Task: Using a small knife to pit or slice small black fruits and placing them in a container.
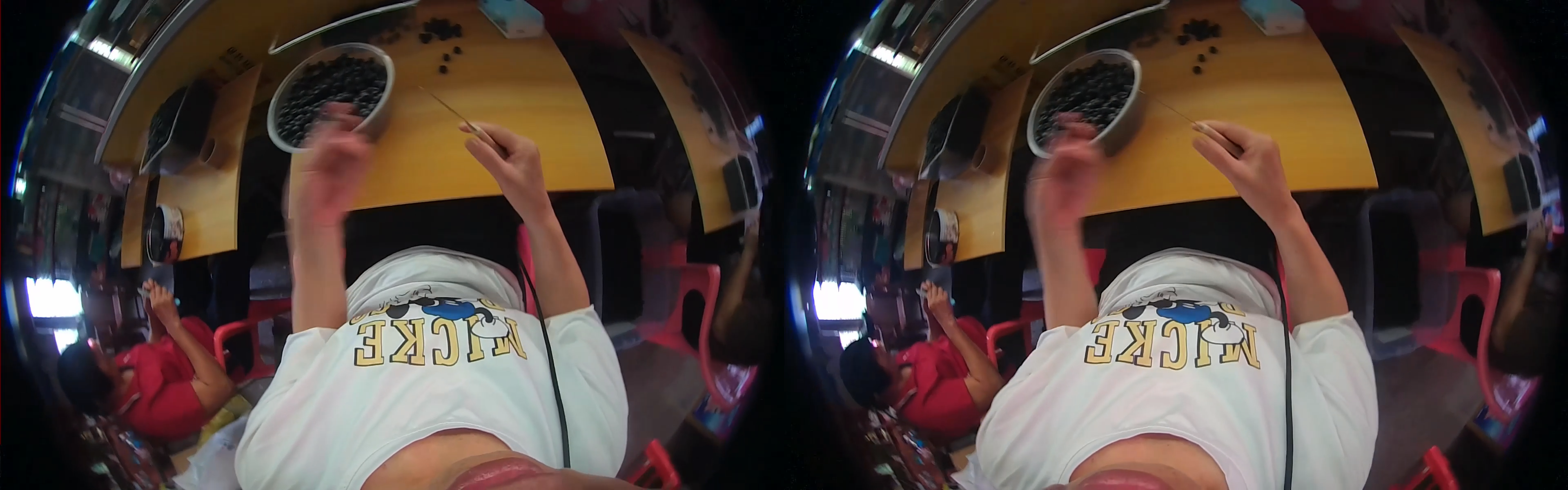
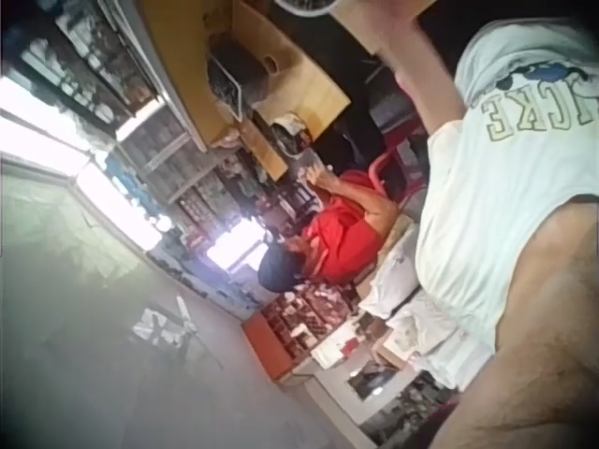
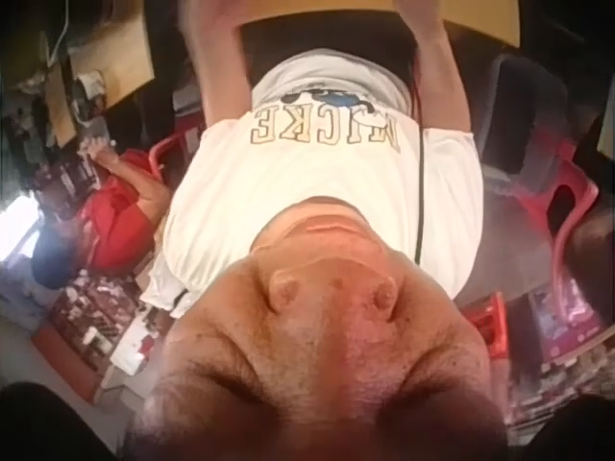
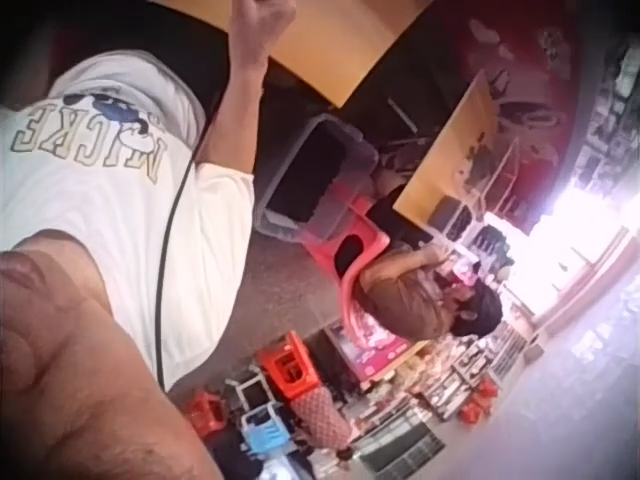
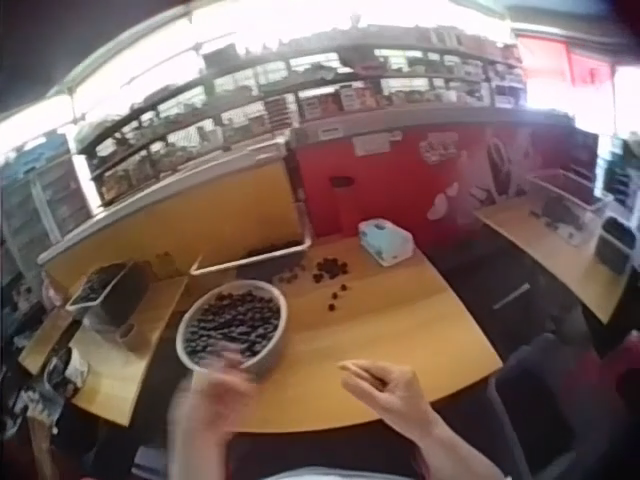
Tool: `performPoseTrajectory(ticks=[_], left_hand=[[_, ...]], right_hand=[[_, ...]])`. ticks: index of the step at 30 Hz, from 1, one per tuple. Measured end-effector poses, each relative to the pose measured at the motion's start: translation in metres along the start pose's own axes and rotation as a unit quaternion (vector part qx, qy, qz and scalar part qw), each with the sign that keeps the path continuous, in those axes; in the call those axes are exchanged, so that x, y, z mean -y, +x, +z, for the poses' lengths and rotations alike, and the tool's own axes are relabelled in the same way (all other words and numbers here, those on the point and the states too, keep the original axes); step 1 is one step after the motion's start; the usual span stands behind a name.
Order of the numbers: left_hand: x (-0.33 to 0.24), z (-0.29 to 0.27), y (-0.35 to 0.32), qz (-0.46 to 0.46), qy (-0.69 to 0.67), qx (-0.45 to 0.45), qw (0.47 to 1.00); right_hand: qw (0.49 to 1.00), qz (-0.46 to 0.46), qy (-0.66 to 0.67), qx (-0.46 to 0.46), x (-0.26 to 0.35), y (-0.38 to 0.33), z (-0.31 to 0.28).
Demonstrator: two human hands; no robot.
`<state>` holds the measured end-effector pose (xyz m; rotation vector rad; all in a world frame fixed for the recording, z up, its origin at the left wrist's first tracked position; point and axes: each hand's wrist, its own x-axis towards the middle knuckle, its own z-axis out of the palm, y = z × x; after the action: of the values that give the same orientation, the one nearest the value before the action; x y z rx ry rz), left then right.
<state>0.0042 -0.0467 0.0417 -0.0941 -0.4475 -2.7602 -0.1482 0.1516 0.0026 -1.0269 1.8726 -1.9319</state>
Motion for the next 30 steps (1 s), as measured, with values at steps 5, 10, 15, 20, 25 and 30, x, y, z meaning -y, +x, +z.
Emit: performPoseTrajectory(ticks=[5,10,15,20,25,30], left_hand=[[-0.086,0.072,-0.043,0.262,0.033,0.104,0.959],[0.021,0.04,-0.03,0.153,0.42,-0.098,0.889],[0.061,0.002,-0.014,-0.009,0.256,-0.088,0.963],[0.07,-0.008,-0.012,-0.029,0.227,-0.105,0.968],[0.076,-0.013,-0.015,-0.055,0.187,-0.123,0.973],[0.082,-0.013,-0.016,-0.049,0.151,-0.153,0.975]], right_hand=[[0.991,0.029,0.123,-0.044,-0.018,0.01,-0.014],[0.995,0.025,0.096,-0.014,-0.01,0.0,0.001],[0.997,-0.042,0.009,0.057,0.012,-0.013,0.015],[0.994,-0.096,-0.012,0.039,0.014,-0.014,0.018],[0.982,-0.175,-0.07,0.018,0.011,-0.015,0.02],[0.914,-0.335,-0.226,-0.023,0.002,-0.016,0.02]])
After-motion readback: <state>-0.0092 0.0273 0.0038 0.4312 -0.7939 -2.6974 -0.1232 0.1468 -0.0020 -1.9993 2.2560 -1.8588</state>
